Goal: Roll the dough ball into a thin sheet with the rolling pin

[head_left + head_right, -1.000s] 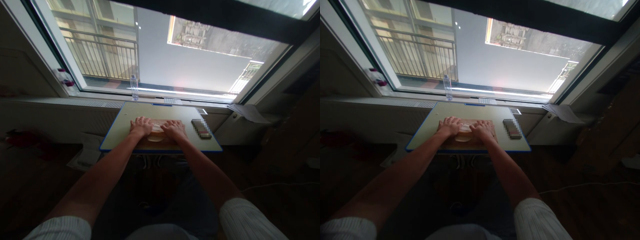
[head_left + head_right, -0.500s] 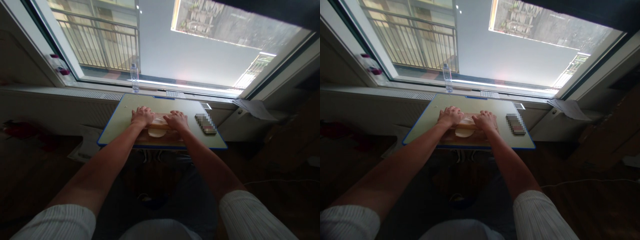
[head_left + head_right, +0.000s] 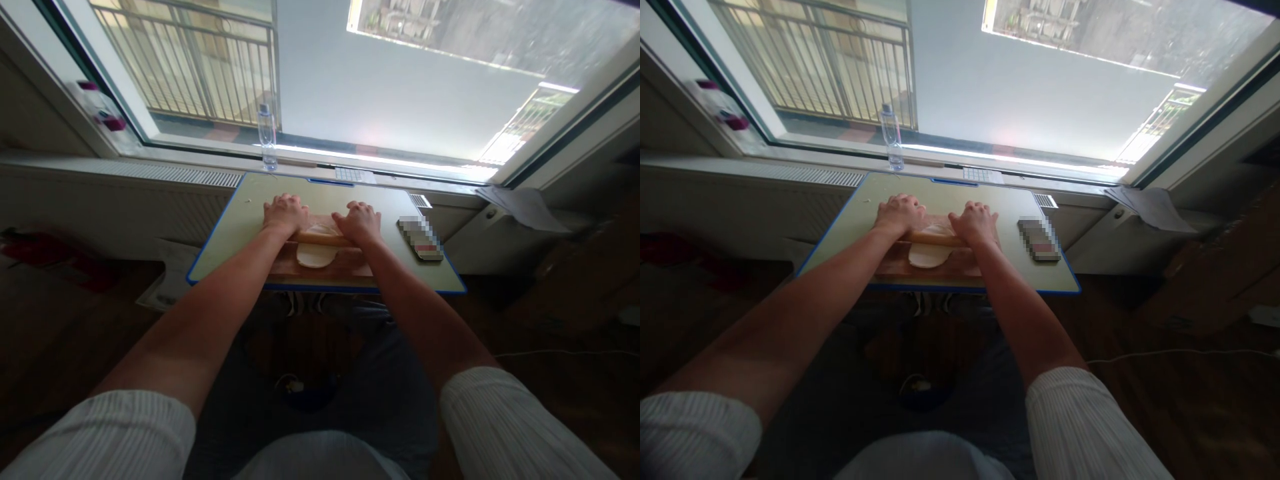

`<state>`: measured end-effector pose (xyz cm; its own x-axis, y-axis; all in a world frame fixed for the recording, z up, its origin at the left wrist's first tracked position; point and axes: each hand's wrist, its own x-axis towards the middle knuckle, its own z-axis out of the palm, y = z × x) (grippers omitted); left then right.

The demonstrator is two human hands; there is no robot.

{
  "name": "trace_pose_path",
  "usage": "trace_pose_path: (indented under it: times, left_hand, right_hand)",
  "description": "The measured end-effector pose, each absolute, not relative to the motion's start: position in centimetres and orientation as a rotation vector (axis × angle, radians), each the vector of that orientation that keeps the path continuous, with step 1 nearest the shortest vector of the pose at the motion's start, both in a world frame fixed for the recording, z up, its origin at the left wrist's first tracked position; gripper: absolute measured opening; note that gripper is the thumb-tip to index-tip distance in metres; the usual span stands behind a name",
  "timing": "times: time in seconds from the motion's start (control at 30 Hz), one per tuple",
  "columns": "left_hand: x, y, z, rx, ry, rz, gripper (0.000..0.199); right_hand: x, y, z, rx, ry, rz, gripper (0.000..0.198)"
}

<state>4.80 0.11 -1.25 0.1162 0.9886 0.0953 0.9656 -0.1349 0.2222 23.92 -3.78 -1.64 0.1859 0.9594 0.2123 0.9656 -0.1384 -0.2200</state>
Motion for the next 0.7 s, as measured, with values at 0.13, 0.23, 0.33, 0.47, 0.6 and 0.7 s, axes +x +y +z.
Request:
trace_pose_path:
  times: [0.13, 0.23, 0.33, 0.47, 0.6, 0.7]
  left_hand:
    - [4.9, 0.1, -0.9, 2.281, 2.007, 0.359, 0.055]
    - [5.0, 0.0, -0.7, 2.285, 2.013, 0.365, 0.055]
    - [5.0, 0.2, -0.6, 2.283, 2.019, 0.361, 0.056]
    - [5.1, 0.5, -0.6, 2.288, 2.015, 0.370, 0.057]
    - [5.2, 0.8, -0.6, 2.294, 2.012, 0.371, 0.058]
    - [5.2, 0.9, -0.7, 2.298, 2.021, 0.382, 0.056]
  right_hand:
    - [24.0, -3.4, -1.7, -2.138, -1.841, -0.084, 0.052]
    - [24.0, -3.4, -1.7, -2.132, -1.846, -0.104, 0.051]
    - [24.0, -3.2, -1.6, -2.130, -1.850, -0.109, 0.051]
    - [24.1, -2.9, -1.6, -2.121, -1.856, -0.122, 0.049]
    - [24.1, -2.6, -1.6, -2.133, -1.850, -0.129, 0.047]
    - [24.1, -2.8, -1.6, -2.124, -1.858, -0.151, 0.046]
